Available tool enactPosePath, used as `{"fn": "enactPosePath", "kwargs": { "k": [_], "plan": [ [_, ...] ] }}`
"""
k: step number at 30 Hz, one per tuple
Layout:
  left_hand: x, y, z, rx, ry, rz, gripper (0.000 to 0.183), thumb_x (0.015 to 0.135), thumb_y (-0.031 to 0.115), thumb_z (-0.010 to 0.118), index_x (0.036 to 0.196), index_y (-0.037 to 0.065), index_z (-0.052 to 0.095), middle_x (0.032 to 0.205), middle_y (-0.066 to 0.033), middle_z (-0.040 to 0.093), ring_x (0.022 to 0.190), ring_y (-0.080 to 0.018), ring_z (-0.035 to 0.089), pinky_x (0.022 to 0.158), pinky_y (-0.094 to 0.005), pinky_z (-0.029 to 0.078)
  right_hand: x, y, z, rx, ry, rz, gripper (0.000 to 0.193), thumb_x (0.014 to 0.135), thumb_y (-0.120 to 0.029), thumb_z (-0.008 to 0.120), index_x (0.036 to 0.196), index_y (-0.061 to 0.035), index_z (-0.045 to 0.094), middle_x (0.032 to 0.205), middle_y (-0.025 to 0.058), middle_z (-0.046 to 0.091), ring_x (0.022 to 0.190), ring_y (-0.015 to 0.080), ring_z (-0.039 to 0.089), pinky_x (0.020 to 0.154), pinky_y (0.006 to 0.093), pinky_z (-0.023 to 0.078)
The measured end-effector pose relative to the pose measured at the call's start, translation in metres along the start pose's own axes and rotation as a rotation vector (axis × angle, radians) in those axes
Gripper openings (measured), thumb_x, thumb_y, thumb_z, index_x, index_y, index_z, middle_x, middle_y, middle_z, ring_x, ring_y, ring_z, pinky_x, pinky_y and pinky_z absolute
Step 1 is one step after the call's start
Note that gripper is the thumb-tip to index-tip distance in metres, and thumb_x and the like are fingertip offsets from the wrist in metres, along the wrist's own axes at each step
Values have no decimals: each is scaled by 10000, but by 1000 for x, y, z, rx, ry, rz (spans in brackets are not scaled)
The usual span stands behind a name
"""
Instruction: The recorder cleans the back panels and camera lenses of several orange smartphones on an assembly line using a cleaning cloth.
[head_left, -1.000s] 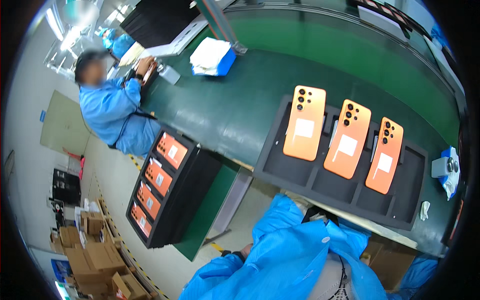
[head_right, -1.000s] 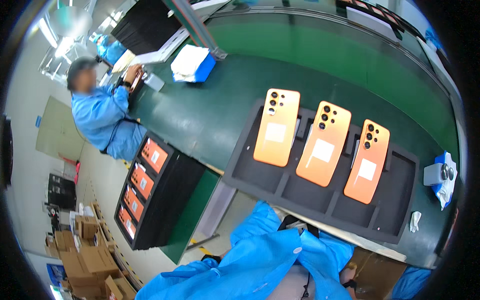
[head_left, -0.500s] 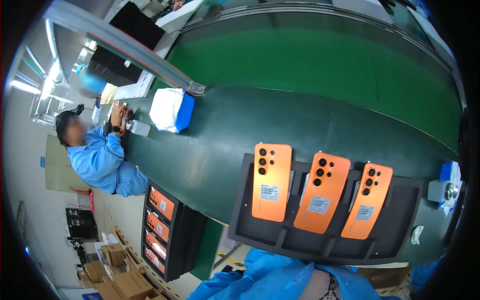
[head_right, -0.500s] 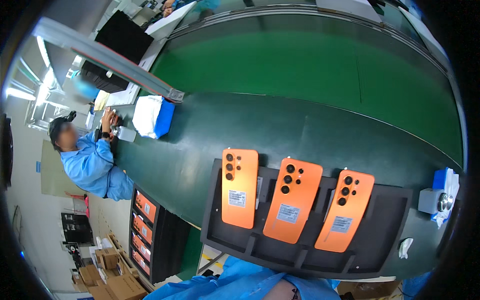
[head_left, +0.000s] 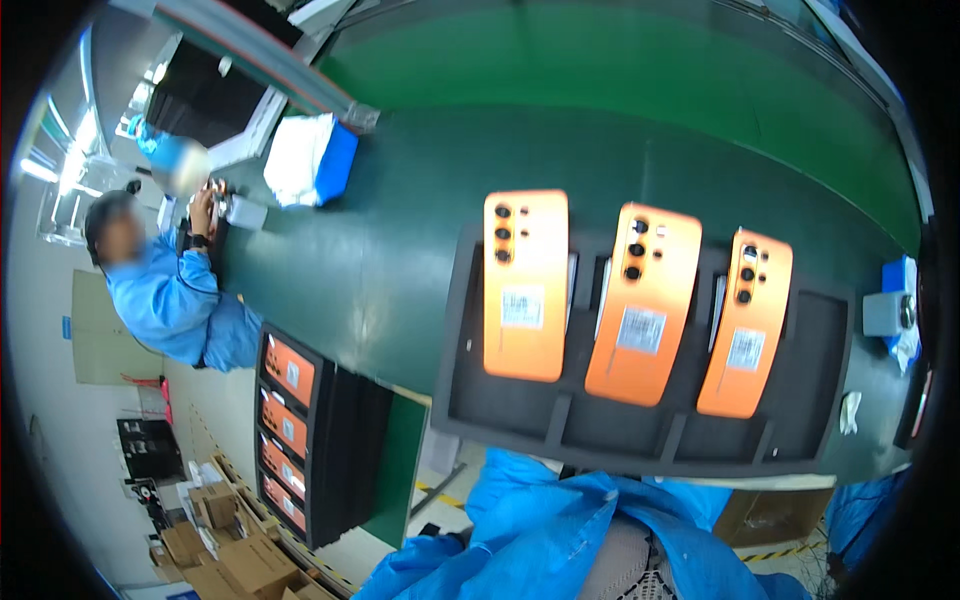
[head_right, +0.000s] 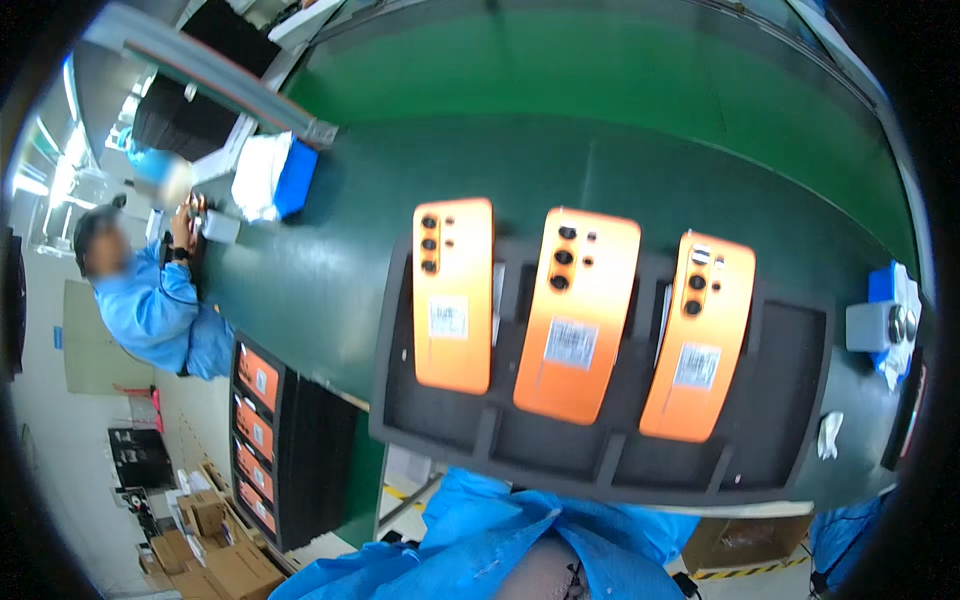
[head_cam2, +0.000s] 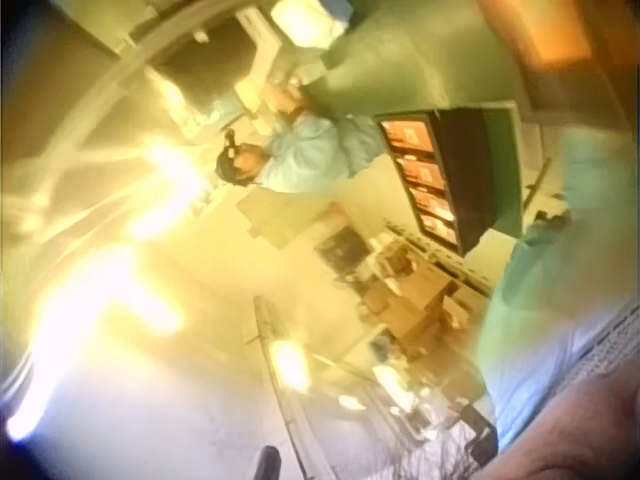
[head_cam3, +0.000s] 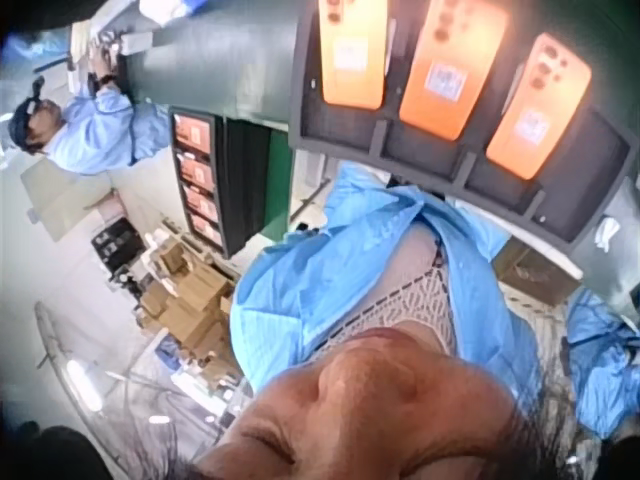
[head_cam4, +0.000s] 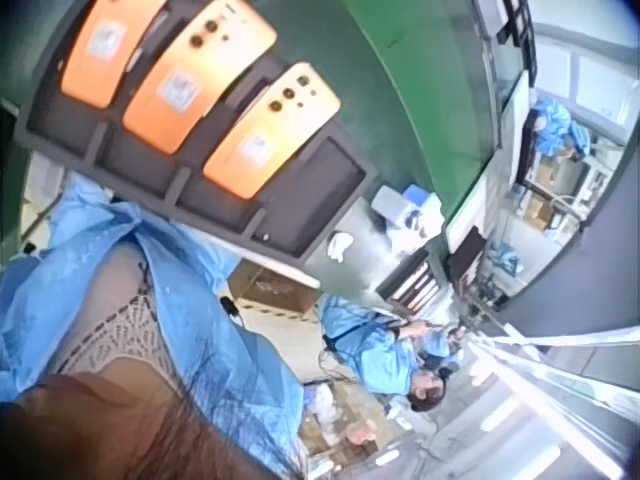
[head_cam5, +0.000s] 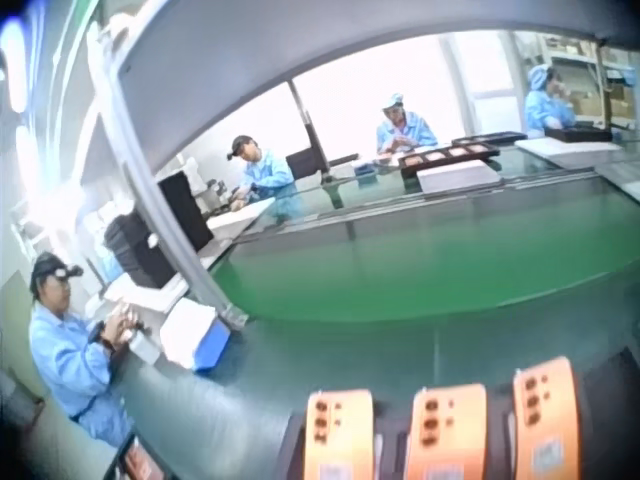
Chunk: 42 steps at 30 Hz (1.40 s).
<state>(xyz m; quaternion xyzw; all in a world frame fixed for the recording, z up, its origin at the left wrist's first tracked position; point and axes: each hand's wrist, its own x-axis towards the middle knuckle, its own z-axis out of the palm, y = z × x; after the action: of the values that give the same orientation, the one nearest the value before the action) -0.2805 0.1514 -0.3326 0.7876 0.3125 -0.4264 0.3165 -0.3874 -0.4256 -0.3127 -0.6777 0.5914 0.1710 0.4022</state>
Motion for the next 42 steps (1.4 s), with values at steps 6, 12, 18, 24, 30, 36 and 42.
{"fn": "enactPosePath", "kwargs": {
  "k": [6,12,18,24,30,36,42],
  "plan": [
    [39,-111,28,209,125,-73,595,853,356,617,1343,66,443,1160,-243,607,1051,-458,571,946,-489,449,-1,20,-6,-85,-28,-132,252,825,61,456,1009,-24,606,774,103,625,592,218,607,521,364,486],
    [77,-56,2,-335,404,138,461,894,261,583,1261,-10,520,1081,-218,638,1038,-338,592,933,-427,442,13,39,-25,-321,-5,-417,254,824,60,459,1011,-19,611,779,109,633,597,224,616,527,368,492],
    [97,49,-4,174,-307,292,364,930,217,546,1193,-33,575,1057,-155,658,988,-245,597,879,-368,455,-44,-89,-38,-304,-77,-112,198,834,17,520,976,22,657,791,154,676,665,243,671,586,389,526],
    [116,81,-8,273,-300,183,359,933,215,544,1192,-31,578,1058,-147,658,983,-238,595,872,-363,456,-9,-79,-65,-486,-229,-1,163,840,-4,543,932,47,668,771,168,681,668,232,676,586,370,528],
    [101,101,-40,196,-315,101,355,936,214,541,1192,-29,581,1060,-140,658,977,-231,594,865,-357,458,-66,-139,-94,-422,-163,89,161,843,8,541,933,39,670,772,159,682,665,233,673,578,367,526],
    [87,106,-76,116,-308,77,350,939,212,538,1191,-26,584,1062,-133,658,972,-225,592,859,-351,459,-86,-168,-96,-362,-145,69,160,846,20,539,934,31,673,774,149,683,662,234,670,569,363,524],
    [113,123,-85,-26,-277,139,346,941,210,535,1190,-24,586,1063,-125,658,966,-218,591,852,-346,460,-67,-150,-52,-239,-125,-53,163,849,32,537,935,23,676,775,139,683,659,236,667,561,359,521]
  ]
}}
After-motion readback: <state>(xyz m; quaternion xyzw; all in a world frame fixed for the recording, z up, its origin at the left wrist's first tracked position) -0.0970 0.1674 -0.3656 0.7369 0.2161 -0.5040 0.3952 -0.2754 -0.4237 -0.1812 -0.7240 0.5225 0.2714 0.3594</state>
